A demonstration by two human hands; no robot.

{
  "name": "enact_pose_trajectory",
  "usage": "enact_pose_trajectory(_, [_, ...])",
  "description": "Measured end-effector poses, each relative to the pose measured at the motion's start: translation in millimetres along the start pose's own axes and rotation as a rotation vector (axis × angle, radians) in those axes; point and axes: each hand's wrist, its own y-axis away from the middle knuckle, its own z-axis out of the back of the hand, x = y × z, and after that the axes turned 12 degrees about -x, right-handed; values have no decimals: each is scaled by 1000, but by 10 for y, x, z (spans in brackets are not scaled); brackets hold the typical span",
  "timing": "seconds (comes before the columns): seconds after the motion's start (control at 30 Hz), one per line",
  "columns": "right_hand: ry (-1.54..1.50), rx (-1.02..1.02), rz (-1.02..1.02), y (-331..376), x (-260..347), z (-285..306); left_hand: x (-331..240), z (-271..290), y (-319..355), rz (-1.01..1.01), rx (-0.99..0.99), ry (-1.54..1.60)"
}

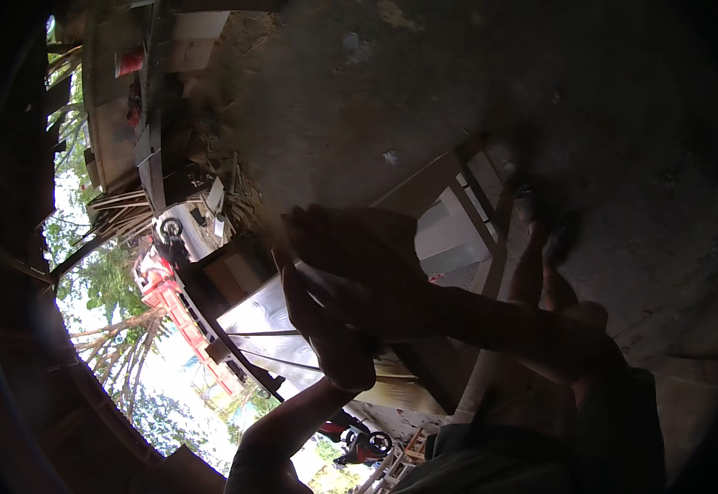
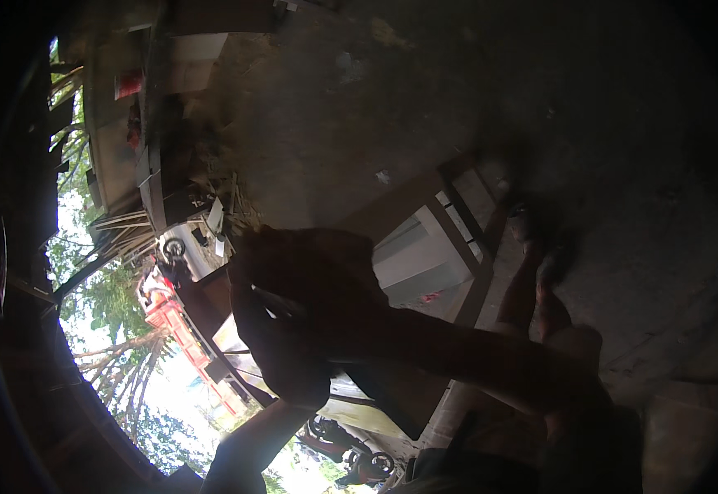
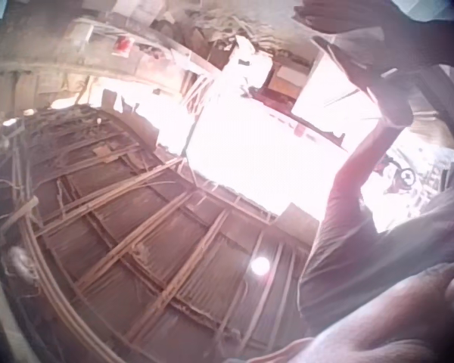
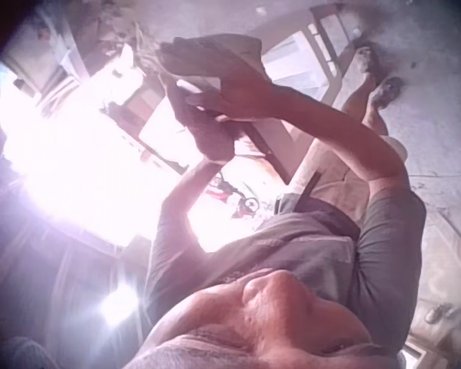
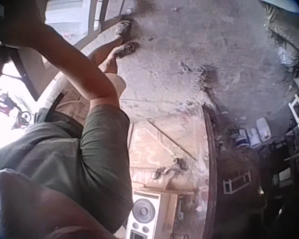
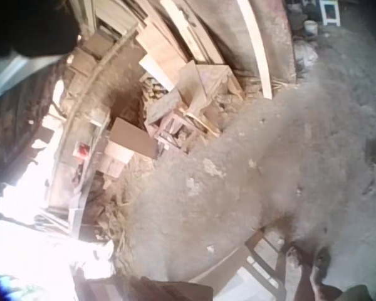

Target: The person wipes the polished surface of a wooden bench with a red cloth, applies a liquid from a white container to the cloth, and then sands the white frame of the bench using a piece of sandpaper.

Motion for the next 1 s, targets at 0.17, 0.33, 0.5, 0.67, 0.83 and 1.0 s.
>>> enact_pose_trajectory(0.17, [-162,-213,-397,61,-1361,256,123,154,123,147,5,50])
enact_pose_trajectory(0.33, [-241,-629,-616,216,-971,-104,484,91,69,-182,-18,-154])
enact_pose_trajectory(0.5, [256,-30,-346,-49,-308,-110,615,187,157,-218,16,-127])
enact_pose_trajectory(0.67, [363,-117,-891,115,-1918,286,580,95,172,-203,88,-100])
enact_pose_trajectory(0.83, [439,-213,-444,146,-1415,76,465,124,247,-120,106,-148])
enact_pose_trajectory(1.0, [288,49,-775,213,-2319,250,420,80,282,-76,120,-164])
